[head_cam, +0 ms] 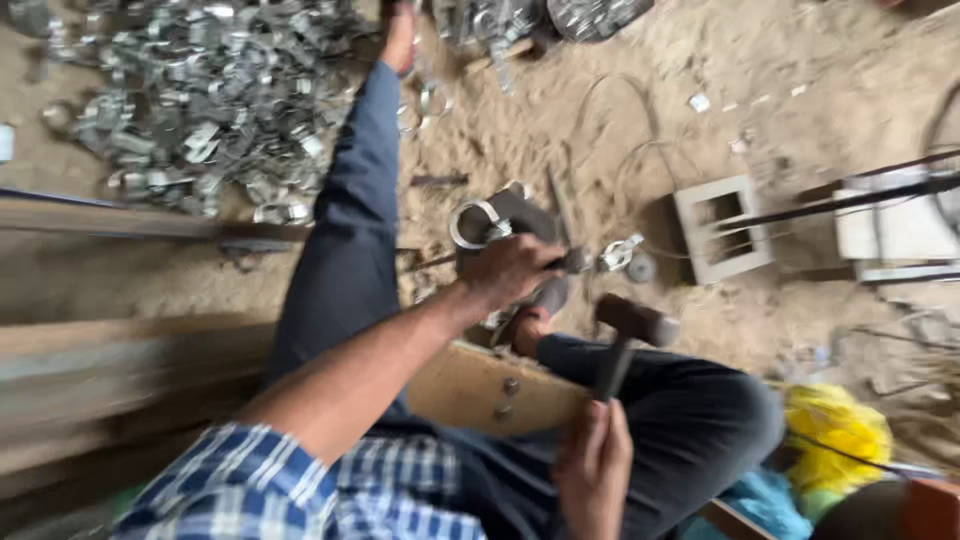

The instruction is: The person sits on the ground and repeatedly hammers a metal part placed on a small anvil. They adjust the part's position between strikes and continue the process throughout the video.

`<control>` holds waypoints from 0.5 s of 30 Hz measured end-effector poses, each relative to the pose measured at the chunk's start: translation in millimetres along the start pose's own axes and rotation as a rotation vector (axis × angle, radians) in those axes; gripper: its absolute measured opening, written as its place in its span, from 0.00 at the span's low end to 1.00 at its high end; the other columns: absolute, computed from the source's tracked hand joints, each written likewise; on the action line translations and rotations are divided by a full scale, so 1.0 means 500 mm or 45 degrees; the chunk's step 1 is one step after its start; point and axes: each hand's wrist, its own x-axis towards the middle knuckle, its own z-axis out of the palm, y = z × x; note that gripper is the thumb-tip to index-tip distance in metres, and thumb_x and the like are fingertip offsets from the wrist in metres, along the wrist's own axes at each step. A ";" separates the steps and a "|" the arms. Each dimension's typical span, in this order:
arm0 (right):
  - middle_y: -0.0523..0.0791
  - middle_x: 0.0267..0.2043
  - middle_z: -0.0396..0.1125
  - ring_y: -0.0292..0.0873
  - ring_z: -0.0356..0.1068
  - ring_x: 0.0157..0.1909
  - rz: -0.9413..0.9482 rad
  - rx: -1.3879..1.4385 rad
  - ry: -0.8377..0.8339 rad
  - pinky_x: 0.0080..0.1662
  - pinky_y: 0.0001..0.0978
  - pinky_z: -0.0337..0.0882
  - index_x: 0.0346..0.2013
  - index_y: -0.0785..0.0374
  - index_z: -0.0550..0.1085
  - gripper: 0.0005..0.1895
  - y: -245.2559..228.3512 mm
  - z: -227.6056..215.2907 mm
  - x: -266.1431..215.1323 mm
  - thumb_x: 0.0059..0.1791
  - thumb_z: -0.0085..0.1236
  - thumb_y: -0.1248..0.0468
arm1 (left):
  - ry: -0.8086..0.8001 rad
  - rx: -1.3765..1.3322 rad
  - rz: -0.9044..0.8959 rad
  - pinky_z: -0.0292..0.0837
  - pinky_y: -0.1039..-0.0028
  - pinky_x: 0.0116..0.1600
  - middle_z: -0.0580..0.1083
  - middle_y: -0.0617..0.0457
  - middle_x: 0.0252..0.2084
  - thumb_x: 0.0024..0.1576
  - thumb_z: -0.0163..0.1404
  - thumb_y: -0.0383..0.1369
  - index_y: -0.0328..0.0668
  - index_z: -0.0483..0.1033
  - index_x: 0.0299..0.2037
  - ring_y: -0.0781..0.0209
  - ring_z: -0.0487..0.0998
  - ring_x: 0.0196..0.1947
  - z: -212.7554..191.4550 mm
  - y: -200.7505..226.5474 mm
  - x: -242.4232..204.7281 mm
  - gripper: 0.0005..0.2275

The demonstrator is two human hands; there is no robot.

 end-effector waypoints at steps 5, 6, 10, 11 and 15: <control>0.44 0.16 0.55 0.37 0.49 0.10 0.199 0.214 0.004 0.14 0.30 0.52 0.40 0.63 0.66 0.22 0.049 -0.061 -0.027 0.59 0.31 0.49 | -0.591 -0.158 -0.634 0.74 0.69 0.26 0.78 0.49 0.26 0.66 0.50 0.44 0.43 0.78 0.41 0.61 0.76 0.19 -0.040 0.037 -0.009 0.13; 0.44 0.15 0.53 0.38 0.47 0.09 0.204 0.230 0.018 0.12 0.31 0.51 0.40 0.63 0.65 0.23 0.058 -0.072 -0.031 0.59 0.28 0.48 | -0.527 -0.201 -0.644 0.75 0.70 0.25 0.79 0.50 0.27 0.65 0.50 0.43 0.43 0.78 0.41 0.63 0.76 0.19 -0.039 0.043 -0.008 0.12; 0.43 0.16 0.52 0.35 0.46 0.10 0.261 0.536 -0.085 0.12 0.29 0.50 0.41 0.64 0.63 0.24 0.080 -0.088 -0.021 0.60 0.27 0.46 | -0.353 -0.315 -0.679 0.78 0.73 0.29 0.80 0.52 0.29 0.62 0.53 0.40 0.43 0.79 0.40 0.67 0.78 0.21 -0.043 0.042 -0.014 0.10; 0.43 0.16 0.51 0.35 0.46 0.10 0.242 0.615 -0.128 0.12 0.29 0.50 0.41 0.63 0.63 0.25 0.079 -0.091 -0.015 0.60 0.27 0.45 | -0.303 -0.311 -0.735 0.78 0.73 0.31 0.80 0.52 0.30 0.63 0.53 0.39 0.42 0.79 0.39 0.66 0.79 0.23 -0.046 0.046 -0.016 0.09; 0.41 0.18 0.49 0.33 0.43 0.12 0.284 0.608 -0.065 0.14 0.26 0.48 0.41 0.63 0.62 0.24 0.059 -0.086 -0.017 0.61 0.30 0.44 | -0.021 -0.373 -0.802 0.81 0.71 0.38 0.82 0.51 0.35 0.62 0.55 0.33 0.41 0.79 0.44 0.64 0.83 0.32 -0.081 0.064 -0.017 0.06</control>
